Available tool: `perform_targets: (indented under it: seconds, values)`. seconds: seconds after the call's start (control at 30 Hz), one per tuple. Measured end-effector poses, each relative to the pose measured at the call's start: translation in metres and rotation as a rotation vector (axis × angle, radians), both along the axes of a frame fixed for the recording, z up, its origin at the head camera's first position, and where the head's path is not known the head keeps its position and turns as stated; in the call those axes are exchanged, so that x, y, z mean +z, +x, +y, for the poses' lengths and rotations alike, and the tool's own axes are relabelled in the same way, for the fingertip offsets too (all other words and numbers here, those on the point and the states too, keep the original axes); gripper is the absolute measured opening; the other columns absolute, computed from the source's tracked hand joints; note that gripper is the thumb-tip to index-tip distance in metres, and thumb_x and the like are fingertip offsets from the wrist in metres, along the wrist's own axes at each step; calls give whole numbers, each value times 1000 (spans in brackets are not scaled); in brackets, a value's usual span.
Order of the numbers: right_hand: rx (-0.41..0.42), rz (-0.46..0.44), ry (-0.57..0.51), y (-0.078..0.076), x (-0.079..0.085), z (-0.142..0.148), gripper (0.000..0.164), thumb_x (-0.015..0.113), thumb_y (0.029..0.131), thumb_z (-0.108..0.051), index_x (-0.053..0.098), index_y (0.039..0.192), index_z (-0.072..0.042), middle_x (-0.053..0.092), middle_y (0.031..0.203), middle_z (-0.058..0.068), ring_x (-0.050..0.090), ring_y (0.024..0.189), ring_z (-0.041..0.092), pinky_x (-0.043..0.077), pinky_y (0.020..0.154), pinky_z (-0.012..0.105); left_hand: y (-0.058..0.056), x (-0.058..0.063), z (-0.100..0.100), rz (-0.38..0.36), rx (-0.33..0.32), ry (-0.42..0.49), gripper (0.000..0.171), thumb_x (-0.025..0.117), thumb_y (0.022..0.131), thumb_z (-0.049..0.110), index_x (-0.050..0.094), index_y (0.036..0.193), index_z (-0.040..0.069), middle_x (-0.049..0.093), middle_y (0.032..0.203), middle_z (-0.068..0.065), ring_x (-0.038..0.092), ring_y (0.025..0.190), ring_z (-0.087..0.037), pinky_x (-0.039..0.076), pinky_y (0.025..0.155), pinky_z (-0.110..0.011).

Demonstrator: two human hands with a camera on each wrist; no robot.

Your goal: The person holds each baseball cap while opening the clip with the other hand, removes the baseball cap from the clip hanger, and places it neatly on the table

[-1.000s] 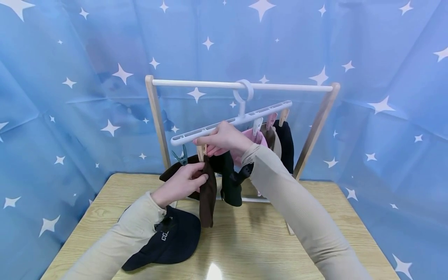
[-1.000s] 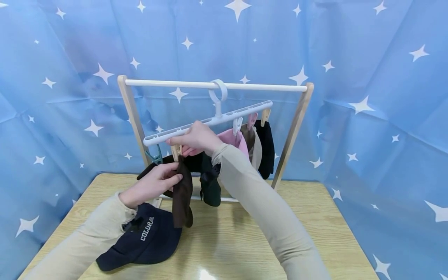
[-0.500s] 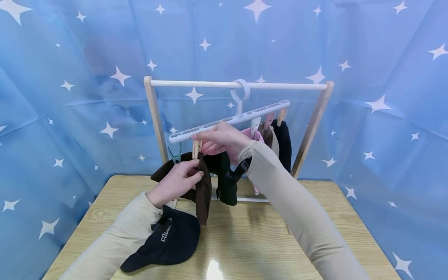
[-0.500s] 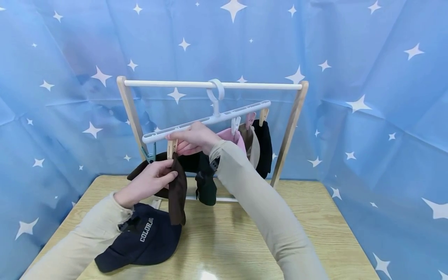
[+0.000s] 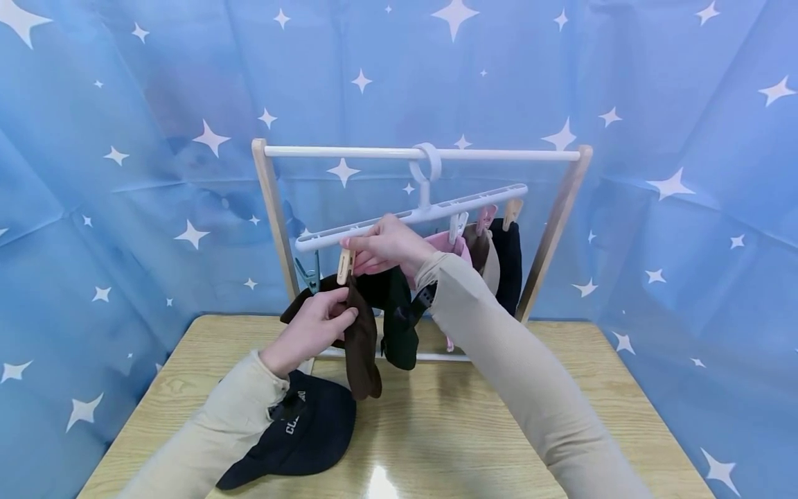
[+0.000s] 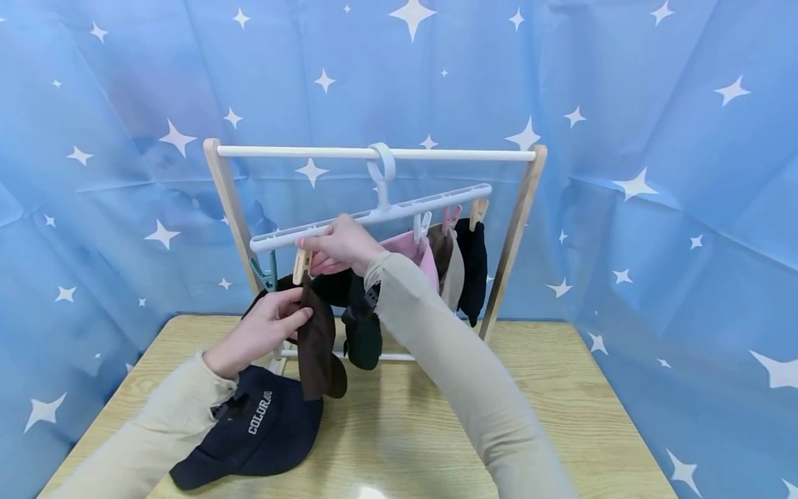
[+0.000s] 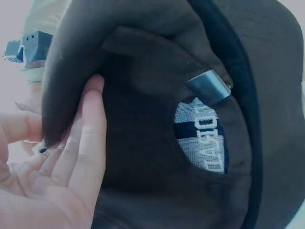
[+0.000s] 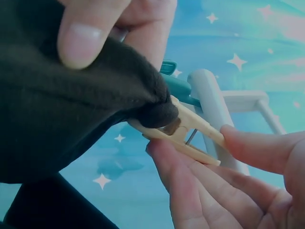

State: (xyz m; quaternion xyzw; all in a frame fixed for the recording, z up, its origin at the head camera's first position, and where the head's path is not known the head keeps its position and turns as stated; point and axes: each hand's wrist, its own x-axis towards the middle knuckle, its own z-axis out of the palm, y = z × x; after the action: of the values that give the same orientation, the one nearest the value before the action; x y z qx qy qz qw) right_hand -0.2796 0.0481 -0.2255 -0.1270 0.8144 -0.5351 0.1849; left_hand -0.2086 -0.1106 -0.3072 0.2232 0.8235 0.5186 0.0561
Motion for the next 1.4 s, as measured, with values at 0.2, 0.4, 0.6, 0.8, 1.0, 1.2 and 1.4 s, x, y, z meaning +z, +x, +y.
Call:
perform_targets:
  seconds: [0.2, 0.4, 0.6, 0.8, 1.0, 1.2, 1.4]
  values:
    - [-5, 65, 33, 2, -3, -2, 30, 62, 84, -28, 69, 83, 1, 66, 73, 13, 65, 69, 20, 50, 69, 34, 8, -6, 4, 23, 47, 29, 10, 47, 92, 11, 56, 94, 5, 58, 68, -5, 55, 59, -20, 43, 54, -31]
    - [-7, 104, 58, 2, -3, -3, 29, 63, 83, -28, 70, 80, 0, 66, 71, 13, 65, 66, 20, 50, 67, 34, 12, -9, 5, -2, 57, 81, 12, 47, 92, 10, 57, 97, 4, 60, 70, -6, 58, 63, -18, 46, 57, -32]
    - [-9, 128, 83, 3, 0, -4, 28, 63, 84, -27, 69, 80, 0, 65, 69, 14, 64, 70, 26, 51, 63, 32, 23, -7, 7, -46, -8, 41, 10, 45, 91, 3, 52, 86, -2, 52, 60, -8, 52, 54, -19, 44, 54, -30]
    - [-14, 140, 115, 3, 3, -5, 28, 63, 83, -28, 69, 79, -1, 65, 69, 13, 64, 70, 26, 50, 60, 29, 29, -10, 1, -73, -46, 65, 12, 43, 91, 0, 54, 88, -2, 57, 68, -12, 57, 63, -25, 47, 59, -35]
    - [-29, 169, 137, 3, 2, -4, 28, 64, 82, -30, 69, 77, -2, 65, 69, 12, 64, 70, 27, 50, 60, 31, 18, -29, -14, -78, -77, 92, 12, 43, 93, 7, 55, 92, 2, 60, 81, -10, 59, 70, -23, 49, 61, -36]
    - [-27, 181, 151, 4, 1, -4, 29, 66, 80, -32, 69, 75, -3, 65, 69, 12, 63, 68, 29, 50, 63, 34, 16, -34, -33, -122, -114, 142, 19, 41, 95, 10, 55, 107, 4, 60, 93, -13, 58, 81, -25, 48, 67, -36]
    - [-34, 199, 151, 5, 1, -5, 32, 68, 77, -34, 69, 74, -3, 64, 68, 13, 63, 63, 24, 50, 58, 30, 20, -39, -49, -128, -135, 155, 24, 40, 94, 7, 53, 114, 5, 60, 98, -13, 58, 85, -25, 47, 72, -37]
